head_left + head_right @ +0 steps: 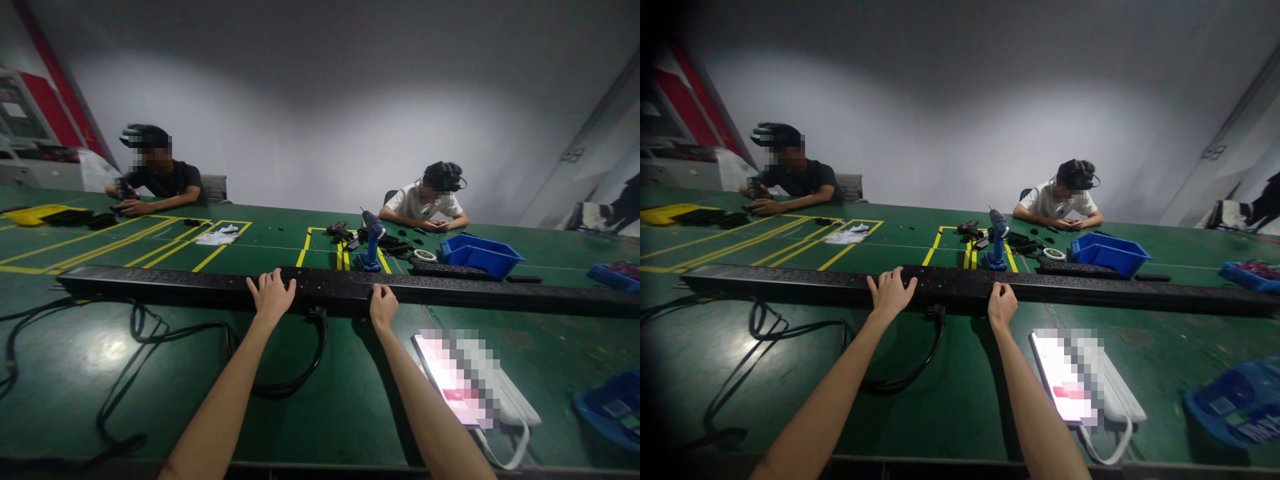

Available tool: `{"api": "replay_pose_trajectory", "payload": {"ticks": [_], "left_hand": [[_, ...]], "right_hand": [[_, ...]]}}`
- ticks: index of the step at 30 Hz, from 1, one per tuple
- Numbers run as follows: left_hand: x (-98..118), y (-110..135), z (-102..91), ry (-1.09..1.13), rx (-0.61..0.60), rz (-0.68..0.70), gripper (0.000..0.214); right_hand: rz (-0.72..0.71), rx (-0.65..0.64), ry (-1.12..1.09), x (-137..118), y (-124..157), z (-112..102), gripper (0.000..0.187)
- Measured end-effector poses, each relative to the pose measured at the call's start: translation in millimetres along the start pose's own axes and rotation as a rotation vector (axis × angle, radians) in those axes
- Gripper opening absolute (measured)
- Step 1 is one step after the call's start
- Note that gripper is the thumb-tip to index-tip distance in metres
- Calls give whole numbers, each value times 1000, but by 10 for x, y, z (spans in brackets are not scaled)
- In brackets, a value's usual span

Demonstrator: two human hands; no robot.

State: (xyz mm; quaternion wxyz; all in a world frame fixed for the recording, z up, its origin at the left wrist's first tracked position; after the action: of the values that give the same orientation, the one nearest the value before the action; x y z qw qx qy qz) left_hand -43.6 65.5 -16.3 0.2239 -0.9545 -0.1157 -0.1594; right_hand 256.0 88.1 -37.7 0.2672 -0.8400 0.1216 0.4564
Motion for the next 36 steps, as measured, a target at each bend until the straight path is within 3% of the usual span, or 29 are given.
{"api": "replay_pose_trajectory", "payload": {"ticks": [10,15,20,36], "left_hand": [[19,-5,-14,-1,-5,20,54],[-16,-16,-17,-8,-12,24,38],[-58,-35,-20,22,-29,39,37],[-79,-46,-21,42,-54,43,37]], "right_hand": [[-32,20,-1,-35,31,-30,38],[-149,-28,26,-37,56,44,32],[-258,-111,-1,-70,89,87,30],[-315,-141,-28,-36,80,95,30]]}}
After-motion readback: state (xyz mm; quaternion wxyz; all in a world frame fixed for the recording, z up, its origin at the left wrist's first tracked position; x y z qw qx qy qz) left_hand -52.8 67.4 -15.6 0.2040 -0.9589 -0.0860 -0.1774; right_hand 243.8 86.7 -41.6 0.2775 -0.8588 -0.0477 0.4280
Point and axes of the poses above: each hand's wrist, its own y-axis away from the middle knuckle, its own z-axis out of the palm, x = y × z, the point moved 1 cm from there along -y, towards the middle knuckle, and after that the axes turned 5 degrees about -x, right-handed, at the moved point
